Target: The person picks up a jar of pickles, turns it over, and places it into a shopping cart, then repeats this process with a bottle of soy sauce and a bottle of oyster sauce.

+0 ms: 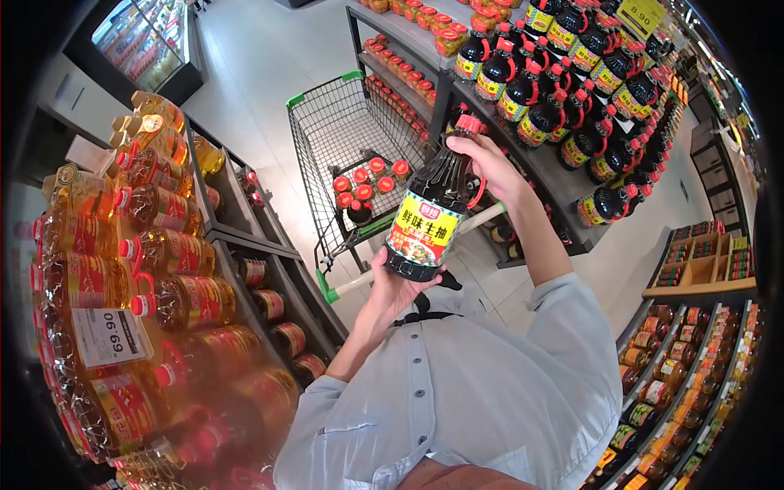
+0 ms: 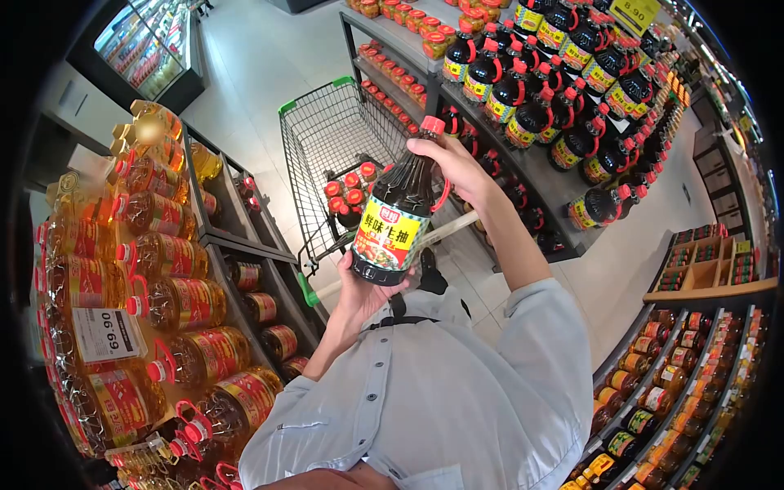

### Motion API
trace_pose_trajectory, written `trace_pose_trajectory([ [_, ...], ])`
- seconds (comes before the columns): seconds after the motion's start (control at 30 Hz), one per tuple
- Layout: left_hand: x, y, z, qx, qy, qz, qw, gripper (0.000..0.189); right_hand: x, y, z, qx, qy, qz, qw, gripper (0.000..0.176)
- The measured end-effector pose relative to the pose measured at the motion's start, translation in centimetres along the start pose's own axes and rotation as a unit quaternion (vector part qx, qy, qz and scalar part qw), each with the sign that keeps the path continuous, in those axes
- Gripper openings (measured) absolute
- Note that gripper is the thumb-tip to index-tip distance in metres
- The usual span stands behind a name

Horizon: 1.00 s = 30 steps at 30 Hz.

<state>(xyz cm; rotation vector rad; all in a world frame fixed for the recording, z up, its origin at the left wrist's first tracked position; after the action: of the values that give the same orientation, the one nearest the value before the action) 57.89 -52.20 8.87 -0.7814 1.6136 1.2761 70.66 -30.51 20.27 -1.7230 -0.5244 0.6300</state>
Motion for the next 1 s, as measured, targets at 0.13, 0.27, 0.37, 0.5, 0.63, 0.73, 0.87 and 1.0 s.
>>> trace_pose_trajectory([
  [0.13,-0.1,-0.7,0.2,0.022,-0.047,-0.1,0.994,0.095,-1.0,-1.9,-1.4,-0.037,0.021,-0.061,0.997,0.037],
  [0.27,1.2,-1.6,0.2,0.029,-0.055,-0.135,0.989,0.096,-0.9,-2.0,-1.8,-0.049,0.019,-0.126,0.991,0.045],
  [0.37,2.0,-2.0,-0.1,0.029,-0.047,-0.078,0.995,0.097,-1.2,-2.6,-3.2,-0.059,-0.012,-0.162,0.985,0.042],
  [0.5,4.0,-3.2,-0.2,0.041,-0.062,0.021,0.997,0.105,0.2,0.1,-5.7,0.083,0.027,-0.177,0.98,0.034],
  [0.63,5.5,-5.1,0.8,0.041,-0.091,0.044,0.994,0.102,1.8,-0.7,-9.4,0.034,0.11,-0.234,0.965,0.037],
  [0.73,4.0,-5.6,3.2,-0.001,-0.092,0.07,0.993,0.081,3.7,-4.2,-11.9,0.093,0.122,-0.24,0.959,0.039],
  [0.87,1.1,-3.0,6.2,0.009,-0.097,0.254,0.962,0.056,8.4,-8.5,-14.4,0.163,0.216,-0.343,0.899,0.037],
  [1.0,4.9,-2.8,6.8,-0.047,0.104,0.44,0.891,0.043,15.4,-10.0,-14.9,0.161,0.321,-0.433,0.827,0.037],
])
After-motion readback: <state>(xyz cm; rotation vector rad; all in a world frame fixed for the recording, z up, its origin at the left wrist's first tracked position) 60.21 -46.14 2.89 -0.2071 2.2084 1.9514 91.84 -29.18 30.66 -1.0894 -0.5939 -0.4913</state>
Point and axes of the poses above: each hand's wrist, its own z-axis towards the middle knuckle, its own x-axis out of the back of the hand, y = z × x, the point moved 3 cm from there along z, towards the middle knuckle, and after that the axes turned 8 degrees about -y, right-handed, at the moved point
